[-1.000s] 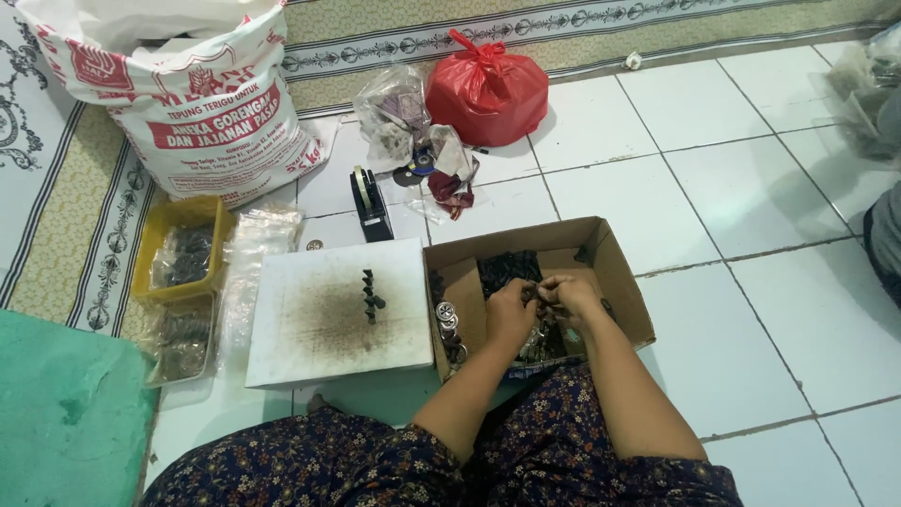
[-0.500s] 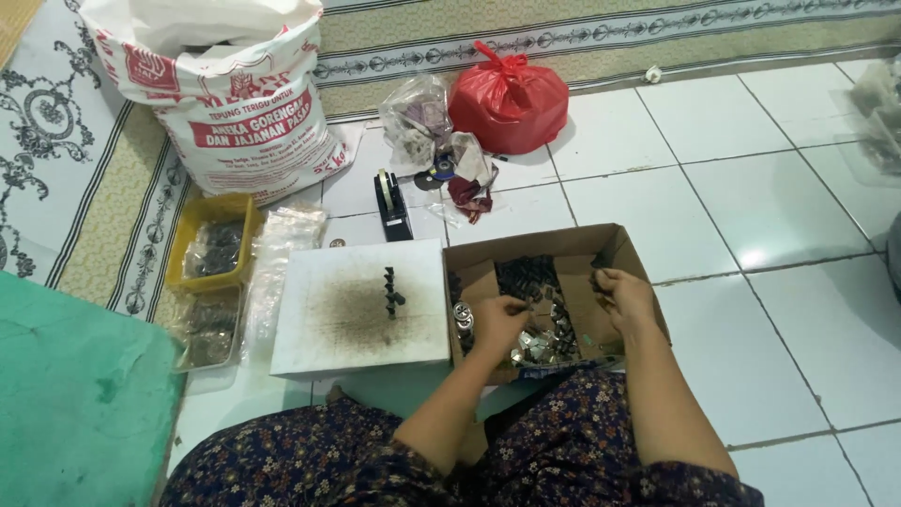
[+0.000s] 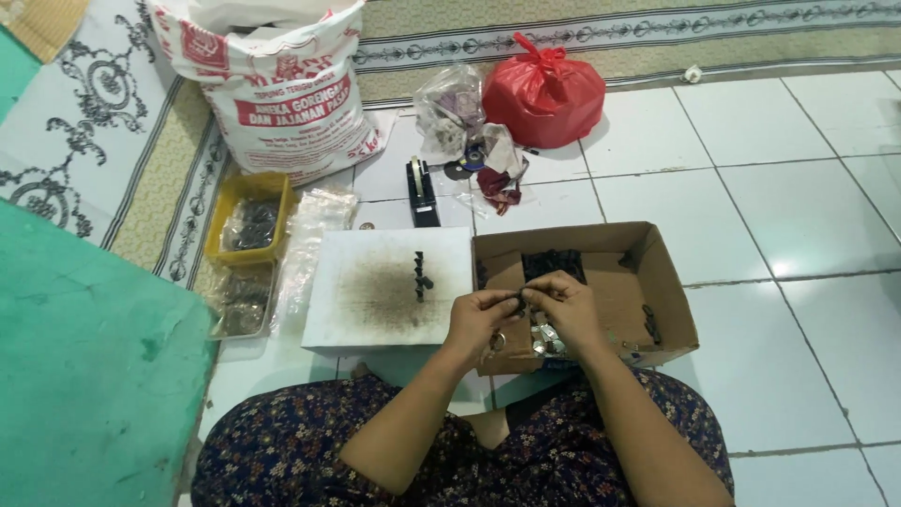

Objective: Assembling small metal components by inserting pins into a base plate jig and packaging them into bags.

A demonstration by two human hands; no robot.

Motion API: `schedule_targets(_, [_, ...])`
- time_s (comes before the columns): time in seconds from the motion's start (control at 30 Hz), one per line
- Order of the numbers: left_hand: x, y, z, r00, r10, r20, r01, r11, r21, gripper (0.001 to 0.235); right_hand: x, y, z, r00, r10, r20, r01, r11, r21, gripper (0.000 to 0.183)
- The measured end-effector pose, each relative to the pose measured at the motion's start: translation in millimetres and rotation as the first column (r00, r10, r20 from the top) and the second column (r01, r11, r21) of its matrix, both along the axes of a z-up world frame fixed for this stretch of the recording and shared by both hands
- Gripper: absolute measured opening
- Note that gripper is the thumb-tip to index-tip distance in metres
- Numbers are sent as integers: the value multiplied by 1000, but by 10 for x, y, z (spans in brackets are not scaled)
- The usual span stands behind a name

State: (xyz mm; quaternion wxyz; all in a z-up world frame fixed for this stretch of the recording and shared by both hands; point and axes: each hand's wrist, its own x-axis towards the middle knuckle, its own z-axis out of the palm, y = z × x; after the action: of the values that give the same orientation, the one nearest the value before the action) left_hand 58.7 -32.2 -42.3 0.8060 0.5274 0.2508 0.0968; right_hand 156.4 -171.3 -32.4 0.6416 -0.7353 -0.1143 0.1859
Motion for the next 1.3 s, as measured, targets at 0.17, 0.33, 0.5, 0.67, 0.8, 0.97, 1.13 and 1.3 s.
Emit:
schedule_targets(0.17, [-269,132,105,999,8,-37,-7,1000,20,28,-205,101,162,974,117,195,-104,992,-75,15])
schedule_targets(0.33, [-528,210,85,995,23,-97,-20,999,28,26,-340,201,109,872,242,424,-172,965,-198,11])
schedule_targets(0.5, [-795,307,56,991,19,-130,-11,998,63,24,-440,258,30,919,376,116,-331,898,-290,16])
schedule_targets(0.67, [-889,359,-18,995,-2,-103,7,999,50,27,-487,255,344,864,339,-372,-416,897,-149,20])
schedule_targets(0.8, [-860,328,-165,998,-1,-64,3,1000,20,27,-388,278,151,791,342,-507,-410,912,-24,21])
schedule_targets(0.97, [-887,268,-213,996,44,-75,-47,998,-39,32,-401,259,68,789,320,-525,-386,922,-19,21])
schedule_targets(1.13, [-878,205,-196,991,108,-80,-114,991,-68,31,-461,311,161,825,280,-491,-363,928,-81,25])
schedule_targets(1.3, [-883,217,-170,992,107,-63,-110,992,-53,31,-356,322,-64,844,266,-467,-314,949,-26,24])
